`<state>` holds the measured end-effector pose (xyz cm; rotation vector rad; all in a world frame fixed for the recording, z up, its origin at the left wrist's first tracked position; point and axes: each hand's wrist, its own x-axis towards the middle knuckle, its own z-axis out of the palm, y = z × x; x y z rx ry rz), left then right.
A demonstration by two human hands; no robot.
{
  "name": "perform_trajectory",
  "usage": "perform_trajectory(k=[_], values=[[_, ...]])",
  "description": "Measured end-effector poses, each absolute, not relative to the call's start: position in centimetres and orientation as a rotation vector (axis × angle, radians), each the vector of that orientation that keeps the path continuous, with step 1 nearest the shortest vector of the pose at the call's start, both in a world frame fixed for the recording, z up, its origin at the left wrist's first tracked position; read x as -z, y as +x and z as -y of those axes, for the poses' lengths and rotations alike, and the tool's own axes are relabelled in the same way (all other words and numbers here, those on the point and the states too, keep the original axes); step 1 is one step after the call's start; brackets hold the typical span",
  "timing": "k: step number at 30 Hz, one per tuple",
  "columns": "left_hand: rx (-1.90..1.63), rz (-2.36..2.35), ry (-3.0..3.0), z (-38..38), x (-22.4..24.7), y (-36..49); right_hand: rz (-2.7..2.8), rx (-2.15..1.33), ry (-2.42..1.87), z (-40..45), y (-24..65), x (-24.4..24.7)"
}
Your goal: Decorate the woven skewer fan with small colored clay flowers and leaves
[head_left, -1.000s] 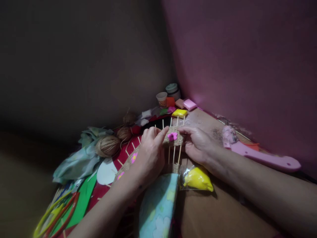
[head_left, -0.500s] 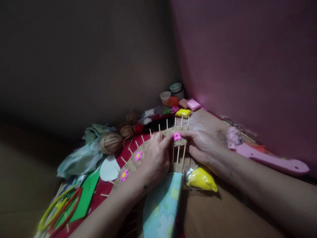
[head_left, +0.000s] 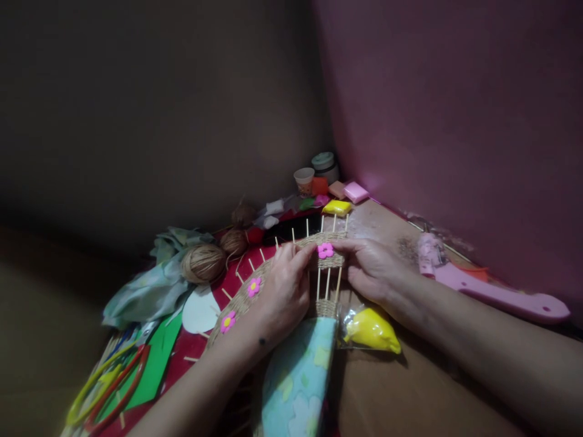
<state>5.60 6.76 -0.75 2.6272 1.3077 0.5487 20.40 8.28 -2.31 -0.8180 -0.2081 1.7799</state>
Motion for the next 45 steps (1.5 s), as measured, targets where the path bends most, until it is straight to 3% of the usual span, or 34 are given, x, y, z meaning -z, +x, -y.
perform_trajectory(k=[7, 12, 24, 27, 30, 32, 37, 40, 45], values=[[-0.574, -1.395, 2.9, -6.0, 1.2, 6.1, 0.174, -1.769, -0.802, -8.4, 20.5, 2.0], [-0.406, -1.441, 2.967, -6.1, 1.3, 6.1, 0.209, -1.779, -0.813, -8.4, 20.6, 2.1], [-0.077, -1.308, 2.718, -2.1, 0.1, 5.9, 0.704, -1.643, -0.906, -7.6, 20.8, 2.4], [-0.057, -1.321, 2.675, -1.7, 1.2, 5.4, 0.994, -1.304, -1.122, -7.0, 21.6, 0.6], [-0.096, -1.341, 2.641, -1.4, 1.7, 5.1, 1.688, -0.703, -1.388, -5.2, 22.7, -2.1], [-0.165, -1.375, 2.636, -1.0, 1.6, 4.9, 2.14, -0.502, -1.411, -3.3, 23.3, -3.1], [-0.257, -1.422, 2.552, 0.2, 0.2, 4.0, 2.528, 0.021, -1.514, 0.8, 23.5, -0.2], [-0.262, -1.424, 2.504, 0.6, -0.2, 3.2, 2.558, 0.057, -1.531, 1.6, 23.1, 2.5], [-0.379, -1.399, 2.437, 0.7, 0.0, 2.4, 2.484, -0.25, -1.26, 1.8, 22.9, 4.0]])
